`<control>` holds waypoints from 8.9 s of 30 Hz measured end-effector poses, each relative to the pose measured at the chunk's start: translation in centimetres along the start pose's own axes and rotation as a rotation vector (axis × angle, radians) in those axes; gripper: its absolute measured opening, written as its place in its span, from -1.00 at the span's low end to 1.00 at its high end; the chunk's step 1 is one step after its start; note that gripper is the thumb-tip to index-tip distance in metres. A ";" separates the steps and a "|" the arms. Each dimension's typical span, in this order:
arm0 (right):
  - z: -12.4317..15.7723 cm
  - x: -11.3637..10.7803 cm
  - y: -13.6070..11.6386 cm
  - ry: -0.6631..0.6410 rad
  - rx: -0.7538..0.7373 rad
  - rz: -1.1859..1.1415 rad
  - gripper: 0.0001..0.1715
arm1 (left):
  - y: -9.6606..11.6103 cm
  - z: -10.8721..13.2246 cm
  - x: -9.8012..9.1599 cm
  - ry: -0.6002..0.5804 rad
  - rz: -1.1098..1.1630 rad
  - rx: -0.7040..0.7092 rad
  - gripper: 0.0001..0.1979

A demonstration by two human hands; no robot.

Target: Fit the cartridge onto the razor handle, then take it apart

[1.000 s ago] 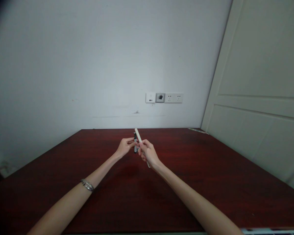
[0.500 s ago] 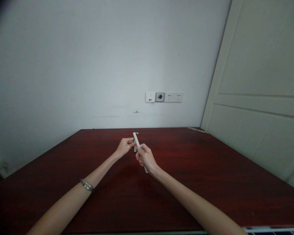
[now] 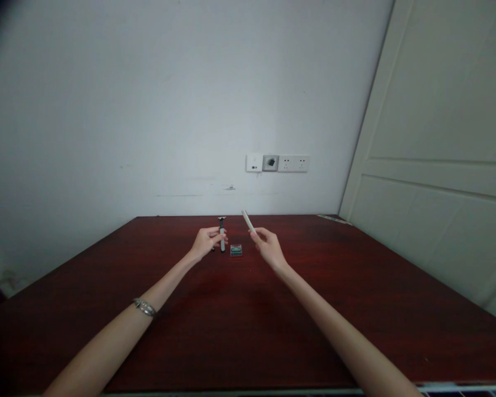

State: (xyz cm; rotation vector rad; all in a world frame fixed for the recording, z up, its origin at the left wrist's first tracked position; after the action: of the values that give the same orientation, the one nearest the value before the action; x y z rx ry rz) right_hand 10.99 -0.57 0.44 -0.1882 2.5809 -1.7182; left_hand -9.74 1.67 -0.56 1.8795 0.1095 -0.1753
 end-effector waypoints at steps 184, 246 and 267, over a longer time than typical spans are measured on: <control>-4.7 3.8 3.6 -0.190 0.332 -0.332 -0.75 | 0.1 0.4 0.0 0.103 -0.220 0.200 -0.70; -5.6 3.8 3.7 -0.006 -0.030 -0.281 -0.65 | -1.5 -0.5 -1.5 0.068 0.267 -0.041 -0.81; -5.5 4.7 4.4 -0.037 -0.057 -0.268 -0.58 | -2.3 2.4 1.9 -0.058 -0.008 0.111 -0.67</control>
State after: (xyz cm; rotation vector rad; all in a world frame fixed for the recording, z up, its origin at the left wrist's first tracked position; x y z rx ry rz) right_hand 5.46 5.60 -1.33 -0.5868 2.6814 -1.6968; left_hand -8.41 0.09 -3.75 1.9826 0.0685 -0.2455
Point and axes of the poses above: each hand's wrist, its own z-axis away from the middle knuckle, its own x-axis out of the palm, y = z × x, the point moved 1 cm from there along -z, towards the middle knuckle, and after that the axes turned 8 degrees about -z, right-handed, at the moved point
